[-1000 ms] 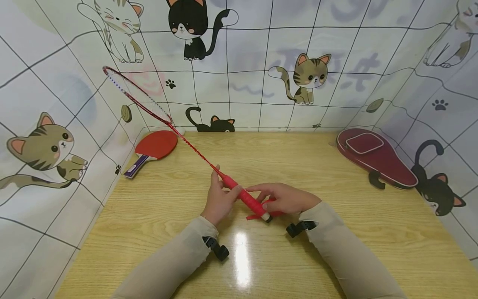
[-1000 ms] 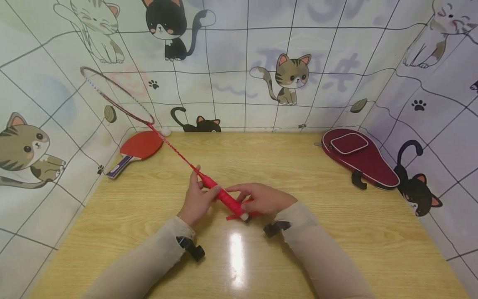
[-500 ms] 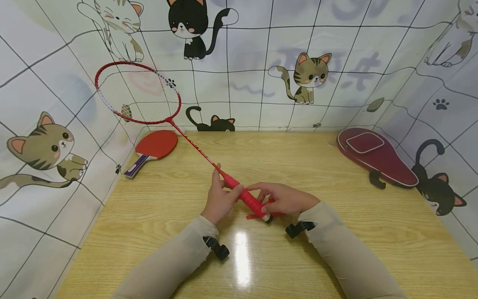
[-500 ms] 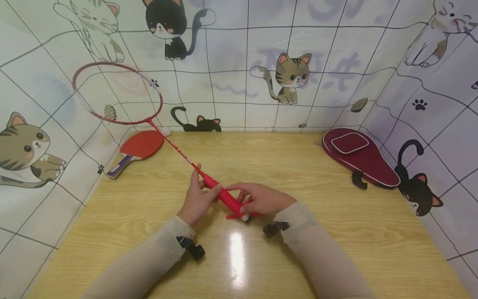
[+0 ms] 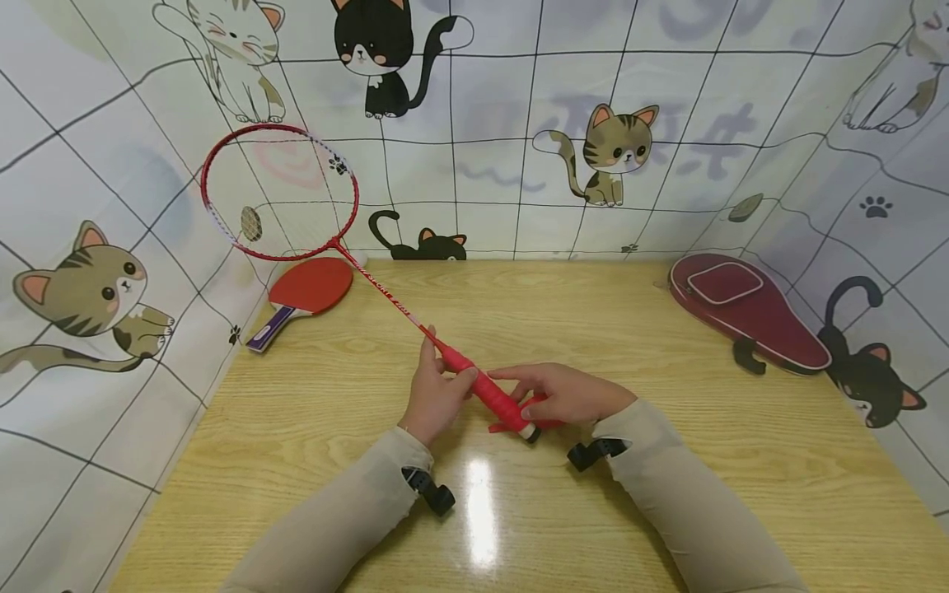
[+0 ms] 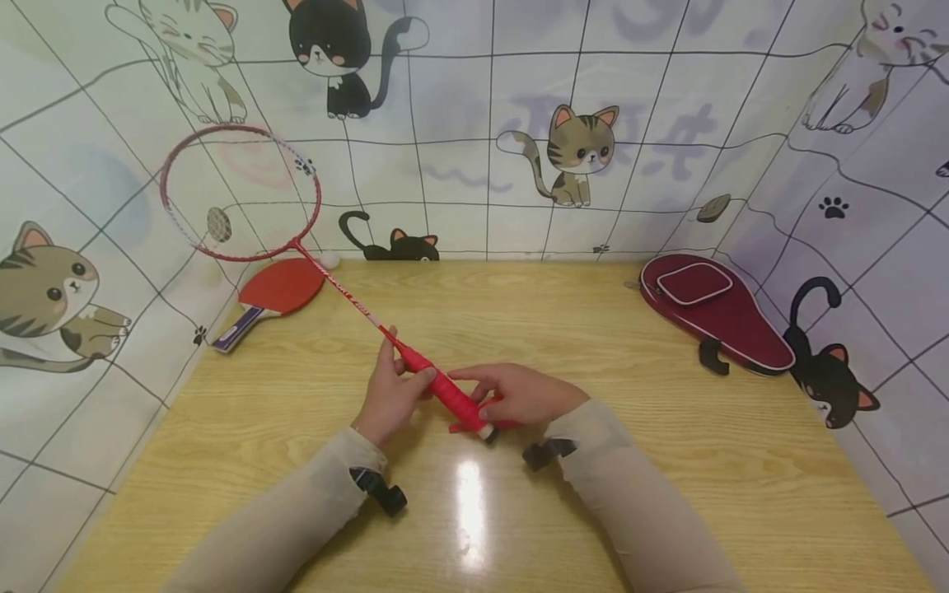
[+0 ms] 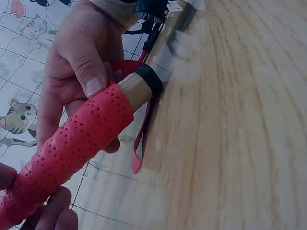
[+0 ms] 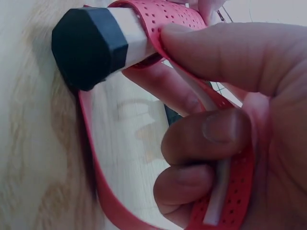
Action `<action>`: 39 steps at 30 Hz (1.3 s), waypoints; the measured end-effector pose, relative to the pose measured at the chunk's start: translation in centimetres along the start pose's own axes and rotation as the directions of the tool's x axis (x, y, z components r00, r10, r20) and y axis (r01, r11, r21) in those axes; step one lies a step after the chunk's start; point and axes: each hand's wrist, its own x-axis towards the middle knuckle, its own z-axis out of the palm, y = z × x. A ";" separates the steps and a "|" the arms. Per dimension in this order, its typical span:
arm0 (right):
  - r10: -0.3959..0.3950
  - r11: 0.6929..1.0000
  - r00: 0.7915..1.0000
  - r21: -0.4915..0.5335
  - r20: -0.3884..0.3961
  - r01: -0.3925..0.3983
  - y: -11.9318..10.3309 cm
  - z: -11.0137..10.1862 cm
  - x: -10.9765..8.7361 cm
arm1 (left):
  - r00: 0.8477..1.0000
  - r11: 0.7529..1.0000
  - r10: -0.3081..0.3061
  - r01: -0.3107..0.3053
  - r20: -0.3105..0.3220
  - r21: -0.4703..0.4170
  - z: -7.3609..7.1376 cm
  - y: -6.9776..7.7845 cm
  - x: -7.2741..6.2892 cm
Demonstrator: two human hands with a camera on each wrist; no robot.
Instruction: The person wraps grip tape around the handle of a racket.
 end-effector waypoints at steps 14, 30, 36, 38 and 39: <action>0.032 0.999 0.999 0.021 -0.025 -0.031 0.0 -0.2 0.0 | 1.000 1.000 0.003 -0.003 0.001 -0.001 0.0 -0.2 0.0; 0.045 0.998 0.999 0.051 -0.010 -0.044 0.2 0.0 0.1 | 1.000 0.999 0.010 -0.010 -0.008 0.035 -0.1 -0.1 -0.1; 0.054 0.997 0.999 0.049 -0.001 -0.053 0.3 -0.2 -0.1 | 1.000 1.000 0.019 -0.019 -0.002 0.011 0.0 -0.3 0.0; 0.052 0.997 0.999 0.056 0.007 -0.053 0.3 -0.3 -0.2 | 1.000 1.000 0.013 -0.013 -0.004 -0.004 0.0 -0.4 0.1; 0.054 0.997 0.998 0.062 0.011 -0.055 0.4 -0.3 -0.2 | 1.000 1.000 0.012 -0.012 -0.007 -0.006 0.0 -0.4 0.1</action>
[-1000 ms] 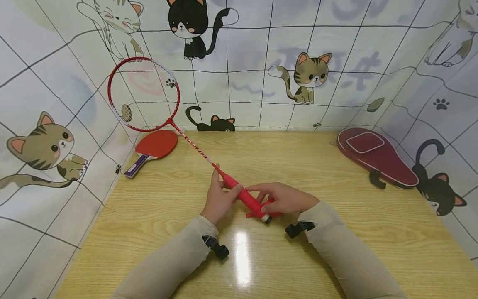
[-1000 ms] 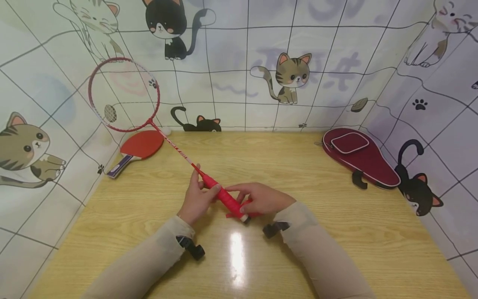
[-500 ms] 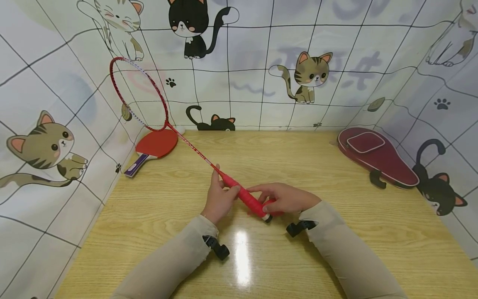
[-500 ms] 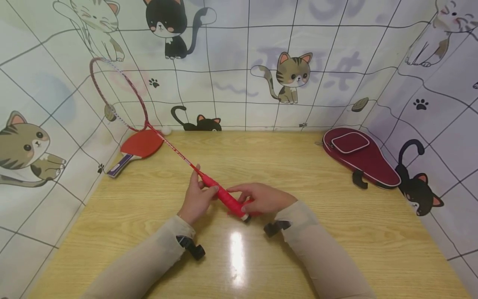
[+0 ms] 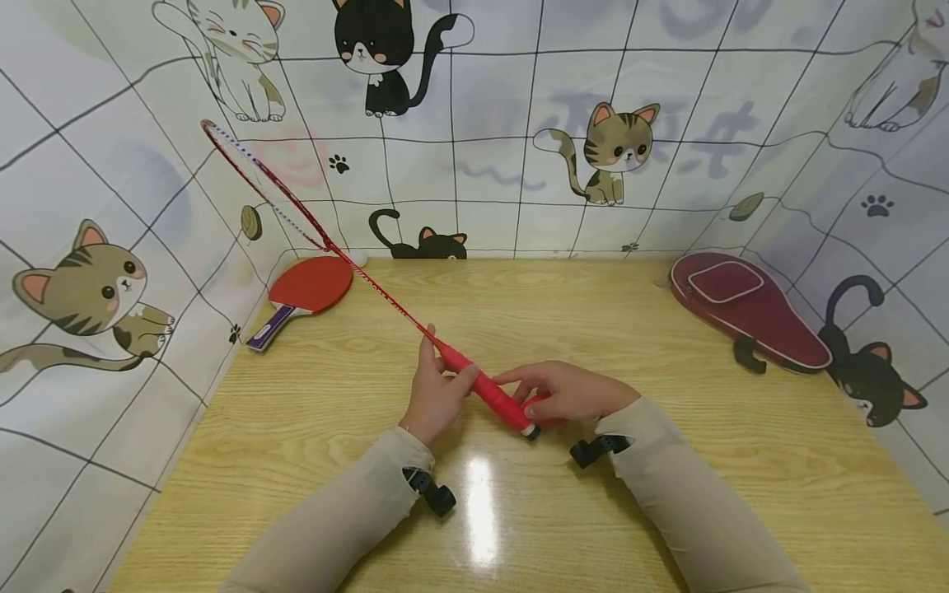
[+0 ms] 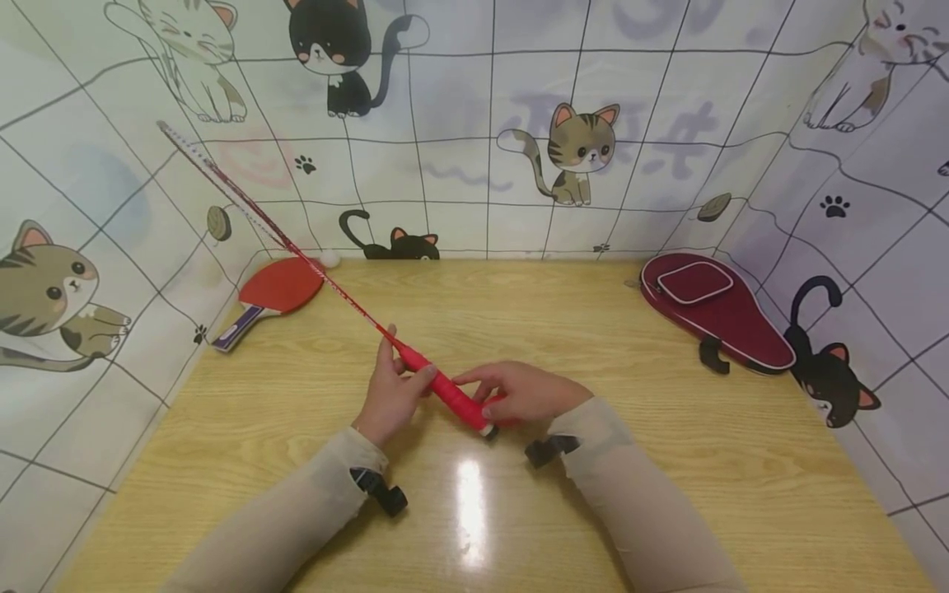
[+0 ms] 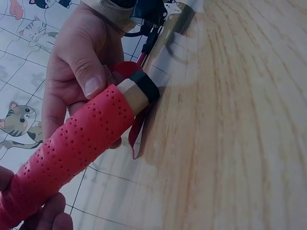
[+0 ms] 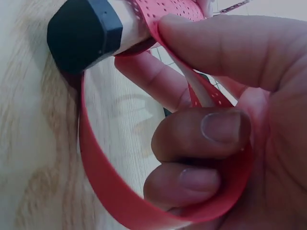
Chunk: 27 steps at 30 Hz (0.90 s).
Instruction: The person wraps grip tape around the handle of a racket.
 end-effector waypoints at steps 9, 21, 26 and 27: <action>0.004 1.000 1.000 -0.005 0.008 -0.004 -0.2 0.3 0.0 | 1.000 1.000 -0.013 0.013 -0.001 -0.019 0.1 0.2 -0.1; 0.001 1.000 1.000 -0.010 0.022 -0.001 -0.1 -0.3 -0.2 | 1.000 1.000 -0.013 0.013 -0.009 -0.007 0.1 0.3 -0.1; -0.001 0.999 0.999 0.042 0.039 -0.001 0.0 -0.1 -0.1 | 1.000 0.999 -0.024 0.024 -0.009 -0.027 0.2 0.5 -0.1; -0.001 0.999 0.999 0.052 0.039 -0.001 0.0 -0.1 -0.1 | 1.000 0.999 -0.021 0.021 -0.007 -0.024 0.2 0.6 -0.2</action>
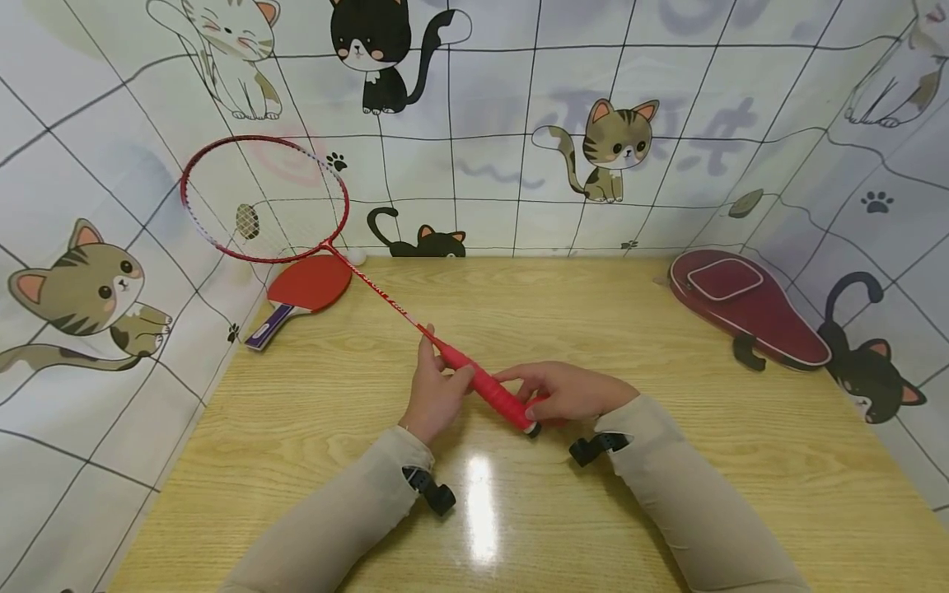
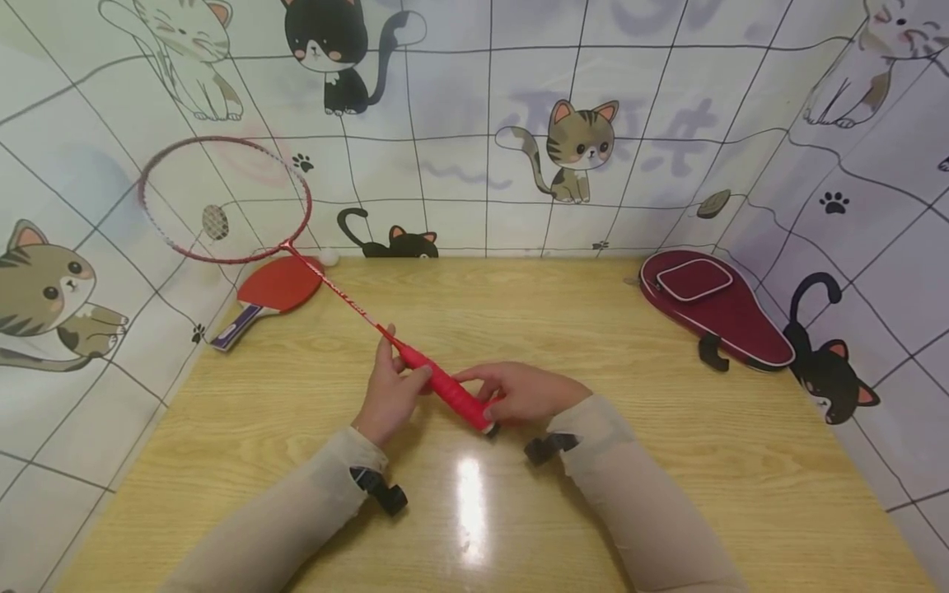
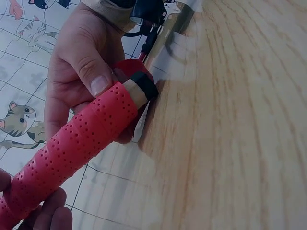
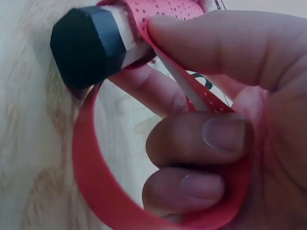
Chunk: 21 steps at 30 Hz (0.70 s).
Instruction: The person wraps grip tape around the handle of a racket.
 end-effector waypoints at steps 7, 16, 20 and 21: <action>0.017 1.000 1.000 0.007 -0.014 -0.017 0.0 0.2 0.0 | 1.000 0.999 0.019 -0.020 0.007 0.043 -0.1 -0.1 -0.1; 0.006 1.000 1.000 0.016 0.009 -0.006 0.0 0.0 -0.1 | 1.000 1.000 0.010 -0.010 0.002 0.010 -0.1 0.0 -0.1; -0.003 1.000 1.000 0.017 0.010 0.003 -0.1 0.1 0.0 | 1.000 1.000 0.003 -0.003 0.003 0.001 -0.1 0.0 0.0; -0.004 1.000 1.000 0.019 0.007 0.003 -0.2 0.1 0.0 | 1.000 1.000 0.002 -0.003 0.003 0.006 -0.1 0.0 0.0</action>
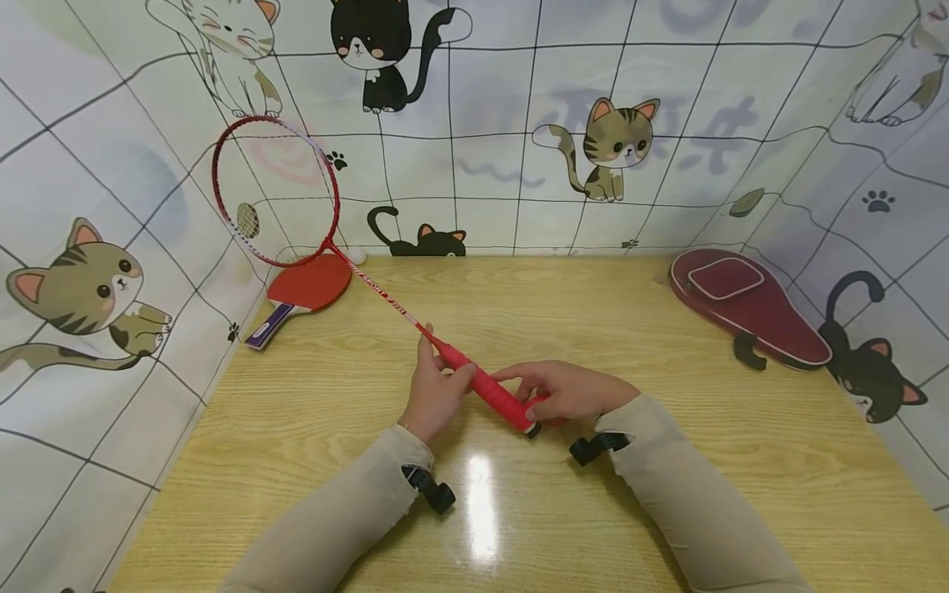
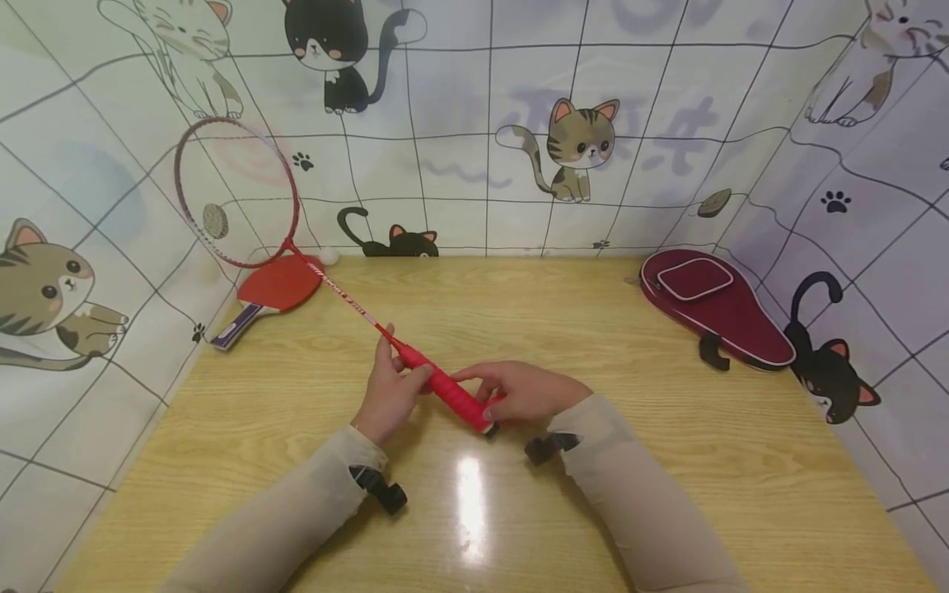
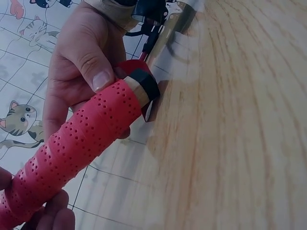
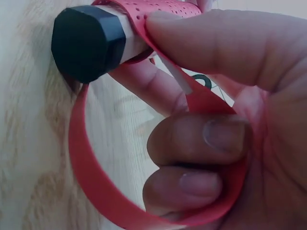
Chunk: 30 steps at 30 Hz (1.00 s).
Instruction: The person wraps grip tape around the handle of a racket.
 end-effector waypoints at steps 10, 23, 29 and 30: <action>0.030 0.999 0.999 -0.015 -0.011 -0.030 -0.2 -0.1 -0.1 | 1.000 1.000 0.007 -0.007 0.005 0.024 0.0 0.0 -0.1; 0.057 0.998 0.998 0.032 0.005 -0.057 -0.4 0.1 -0.1 | 1.000 1.000 0.002 -0.002 0.011 -0.002 0.1 -0.1 0.0; 0.065 0.998 0.998 0.018 0.006 -0.065 -0.3 0.1 -0.1 | 1.000 1.000 0.008 -0.008 0.018 0.015 0.0 -0.1 -0.2; 0.062 0.998 0.998 0.013 0.008 -0.062 -0.3 0.0 -0.2 | 1.000 1.000 0.006 -0.006 0.015 0.011 0.0 -0.1 -0.2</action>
